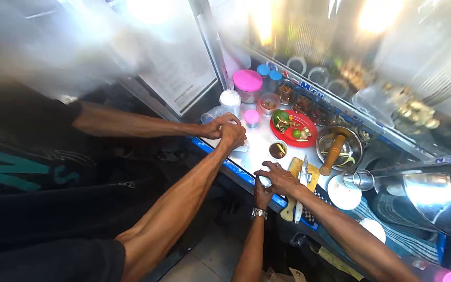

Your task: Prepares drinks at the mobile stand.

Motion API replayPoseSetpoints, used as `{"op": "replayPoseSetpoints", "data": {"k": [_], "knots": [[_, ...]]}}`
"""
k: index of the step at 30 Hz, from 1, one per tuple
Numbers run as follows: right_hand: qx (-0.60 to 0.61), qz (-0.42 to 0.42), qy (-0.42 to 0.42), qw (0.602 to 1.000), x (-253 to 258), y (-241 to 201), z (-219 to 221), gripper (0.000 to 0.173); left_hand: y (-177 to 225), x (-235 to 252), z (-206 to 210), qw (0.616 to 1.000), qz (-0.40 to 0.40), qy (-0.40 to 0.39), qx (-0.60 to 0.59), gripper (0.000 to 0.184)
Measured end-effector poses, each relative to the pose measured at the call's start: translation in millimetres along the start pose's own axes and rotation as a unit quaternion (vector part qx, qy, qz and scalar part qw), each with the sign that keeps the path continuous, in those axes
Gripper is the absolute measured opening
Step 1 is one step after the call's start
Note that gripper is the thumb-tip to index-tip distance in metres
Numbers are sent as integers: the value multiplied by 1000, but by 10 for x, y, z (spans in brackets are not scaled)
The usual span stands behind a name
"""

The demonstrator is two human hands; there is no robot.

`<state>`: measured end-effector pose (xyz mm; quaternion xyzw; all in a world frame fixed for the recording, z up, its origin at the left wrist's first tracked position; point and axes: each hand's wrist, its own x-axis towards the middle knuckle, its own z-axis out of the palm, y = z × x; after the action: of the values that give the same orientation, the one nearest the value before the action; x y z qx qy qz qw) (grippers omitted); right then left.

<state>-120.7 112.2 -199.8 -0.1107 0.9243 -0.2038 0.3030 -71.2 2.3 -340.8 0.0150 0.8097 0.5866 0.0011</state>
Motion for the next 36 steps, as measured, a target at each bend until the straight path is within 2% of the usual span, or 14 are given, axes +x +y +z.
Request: {"op": "replayPoseSetpoints", "data": {"k": [3,6,12,15,19,21,24,26,29,31,33,36], "knots": [[6,-17,27,999,15,63,115,71,-8,-30,-17,1000,-21,-15,2,88],[3,-19,4,1000,1,54,50,77,39,-23,-25,999,-29,-23,9,89],[-35,-6,23,999,-63,-24,68,65,235,-8,-80,997,-65,-31,34,83],[-15,-12,113,993,-323,-66,210,55,360,-187,-168,995,-72,-57,48,78],[39,16,211,977,-949,-185,315,50,585,-545,-238,993,-36,-105,38,76],[73,46,225,971,-1326,-228,410,47,726,-779,-271,988,-17,-150,37,81],[122,105,226,961,-1906,-220,598,54,910,-1124,-224,973,19,-228,34,88],[145,152,232,950,-2300,-165,777,56,976,-1360,-104,954,29,-299,25,84],[168,243,235,926,-2870,-71,1035,56,1002,-1623,168,898,87,-432,-4,80],[181,314,226,904,-3246,2,1156,60,964,-1738,328,853,130,-505,2,91],[191,386,226,874,-3570,136,1273,65,944,-1785,387,834,138,-534,24,88],[195,477,242,822,-3931,460,1433,67,895,-1739,368,837,132,-530,27,80]]}}
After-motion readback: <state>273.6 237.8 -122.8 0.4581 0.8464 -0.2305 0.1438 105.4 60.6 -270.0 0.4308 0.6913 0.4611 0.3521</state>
